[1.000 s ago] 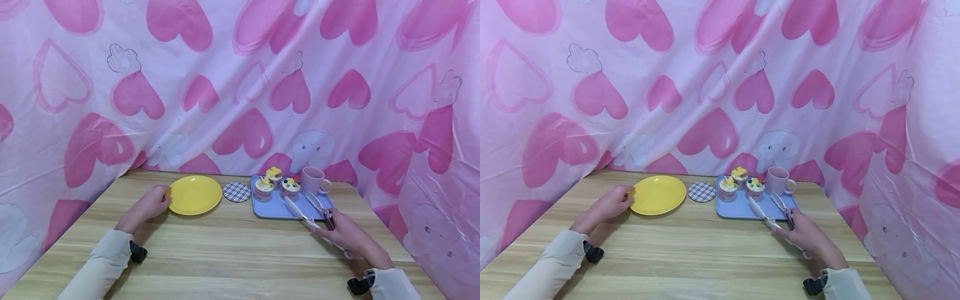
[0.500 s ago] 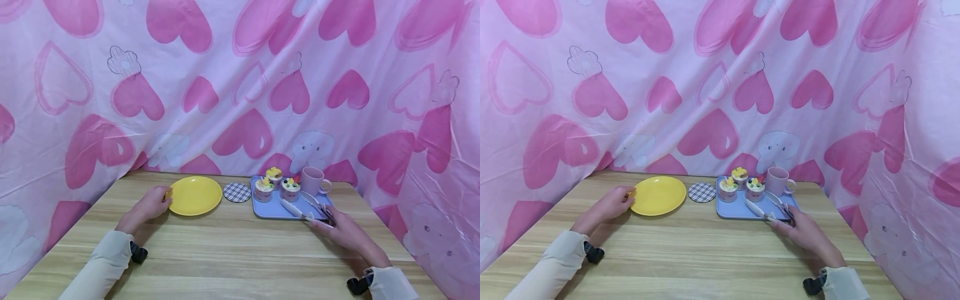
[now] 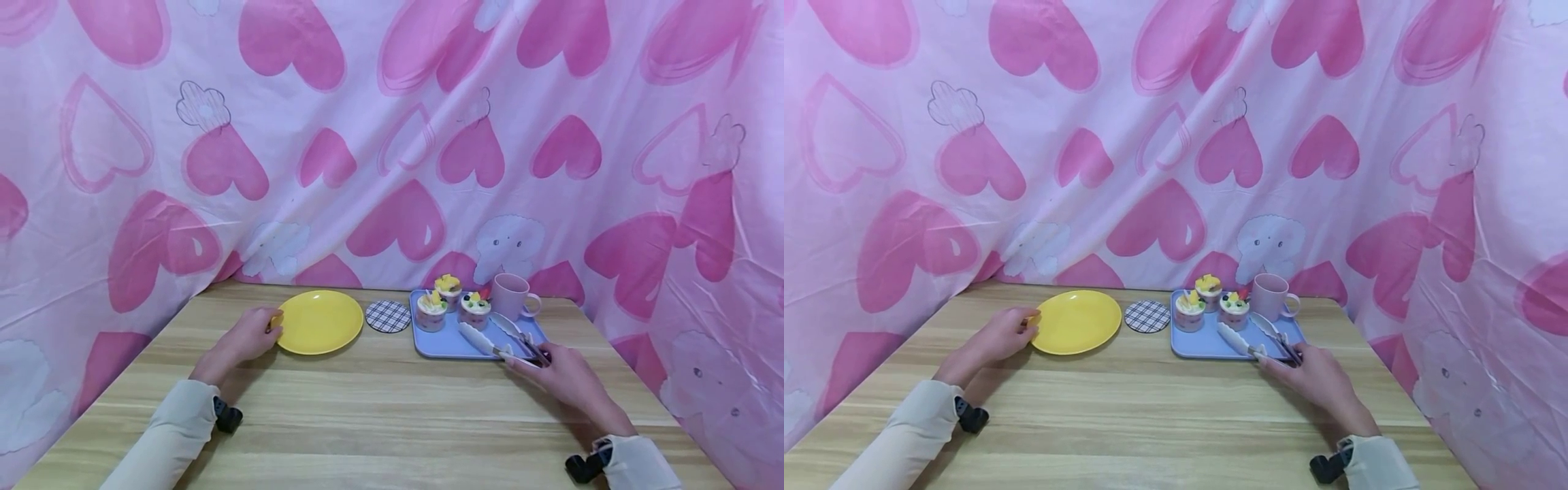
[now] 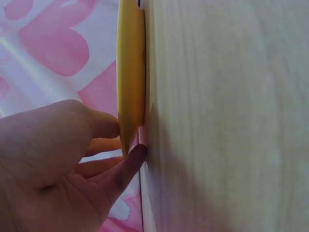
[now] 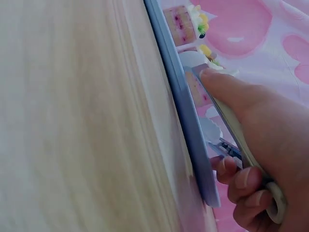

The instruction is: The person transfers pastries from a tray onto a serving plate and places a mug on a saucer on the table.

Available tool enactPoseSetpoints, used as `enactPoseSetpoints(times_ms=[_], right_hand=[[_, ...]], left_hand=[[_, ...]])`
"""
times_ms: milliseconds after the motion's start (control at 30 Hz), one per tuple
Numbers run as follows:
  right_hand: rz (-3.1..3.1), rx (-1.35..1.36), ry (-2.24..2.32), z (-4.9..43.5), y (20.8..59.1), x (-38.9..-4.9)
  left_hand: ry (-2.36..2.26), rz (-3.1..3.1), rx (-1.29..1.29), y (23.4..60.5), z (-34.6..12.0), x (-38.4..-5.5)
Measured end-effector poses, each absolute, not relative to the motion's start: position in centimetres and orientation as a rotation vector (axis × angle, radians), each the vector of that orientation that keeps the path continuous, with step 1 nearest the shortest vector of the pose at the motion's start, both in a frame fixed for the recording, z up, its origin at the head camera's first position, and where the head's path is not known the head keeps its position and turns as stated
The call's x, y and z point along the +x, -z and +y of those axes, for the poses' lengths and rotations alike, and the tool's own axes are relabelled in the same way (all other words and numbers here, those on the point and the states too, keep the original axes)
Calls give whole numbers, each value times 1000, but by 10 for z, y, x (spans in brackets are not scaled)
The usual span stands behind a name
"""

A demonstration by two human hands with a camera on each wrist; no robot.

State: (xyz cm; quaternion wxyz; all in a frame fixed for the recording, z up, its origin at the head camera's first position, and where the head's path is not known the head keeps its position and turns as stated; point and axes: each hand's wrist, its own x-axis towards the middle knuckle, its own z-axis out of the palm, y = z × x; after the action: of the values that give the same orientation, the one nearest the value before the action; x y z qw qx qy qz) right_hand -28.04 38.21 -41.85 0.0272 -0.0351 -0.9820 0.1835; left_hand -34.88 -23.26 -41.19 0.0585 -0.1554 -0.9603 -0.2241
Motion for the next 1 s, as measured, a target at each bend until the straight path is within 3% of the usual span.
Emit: enactPoseSetpoints(times_ms=[1000], right_hand=[[-2938, -90, -572, 381, 433, -287]], left_hand=[[691, -2925, -457, 414, -233, -350]])
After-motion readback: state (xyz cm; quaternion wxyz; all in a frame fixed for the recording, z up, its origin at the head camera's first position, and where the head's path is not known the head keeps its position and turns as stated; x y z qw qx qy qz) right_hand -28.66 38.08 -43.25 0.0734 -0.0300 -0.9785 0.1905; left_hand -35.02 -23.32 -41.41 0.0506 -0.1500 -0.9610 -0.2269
